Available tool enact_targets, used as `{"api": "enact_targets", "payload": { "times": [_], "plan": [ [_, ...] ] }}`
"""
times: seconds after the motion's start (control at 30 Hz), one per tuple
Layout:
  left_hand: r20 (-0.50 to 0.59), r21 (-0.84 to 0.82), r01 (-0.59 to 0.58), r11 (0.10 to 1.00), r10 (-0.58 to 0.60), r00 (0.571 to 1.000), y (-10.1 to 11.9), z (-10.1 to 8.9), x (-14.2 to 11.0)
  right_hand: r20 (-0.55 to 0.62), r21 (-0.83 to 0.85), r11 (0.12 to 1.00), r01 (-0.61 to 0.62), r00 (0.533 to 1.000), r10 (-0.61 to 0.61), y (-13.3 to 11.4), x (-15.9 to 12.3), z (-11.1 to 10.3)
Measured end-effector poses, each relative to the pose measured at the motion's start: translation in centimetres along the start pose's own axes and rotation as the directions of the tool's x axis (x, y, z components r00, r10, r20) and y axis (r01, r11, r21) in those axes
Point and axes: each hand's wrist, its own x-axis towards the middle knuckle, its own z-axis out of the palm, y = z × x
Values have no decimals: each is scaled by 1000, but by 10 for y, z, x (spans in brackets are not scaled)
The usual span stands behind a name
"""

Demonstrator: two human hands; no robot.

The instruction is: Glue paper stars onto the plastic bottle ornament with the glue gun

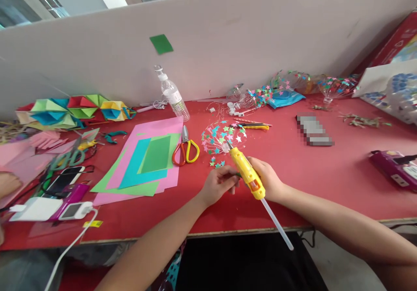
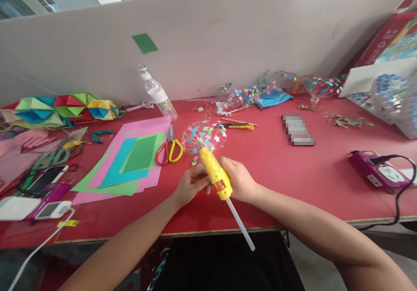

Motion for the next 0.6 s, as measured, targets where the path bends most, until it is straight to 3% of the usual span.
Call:
{"api": "enact_targets", "payload": {
  "times": [0.13, 0.23, 0.3, 0.43, 0.5, 0.6],
  "plan": [
    [17, -18, 0, 1000, 0, 1000, 0, 3, -1, -5, 29, 999, 14, 1000, -13, 1, -1, -2],
    [-64, -20, -53, 998, 51, 997, 4, 1, -4, -56, -15, 996, 92, 994, -93, 1, 1, -8],
    [-194, 14, -116, 993, 116, 974, 7, -4, -5, -65, -62, 989, 137, 988, -141, -1, 3, -13],
    [-426, 75, -252, 965, 260, 866, 16, -13, -5, -4, -104, 977, 184, 983, -185, -4, 6, -17],
    [-460, 103, -259, 960, 277, 844, 19, -15, -5, 24, -104, 975, 198, 980, -197, -4, 6, -15],
    [-448, 165, -200, 966, 254, 857, 22, -16, -3, 74, -90, 975, 201, 978, -195, -2, 6, -10]
  ]
}}
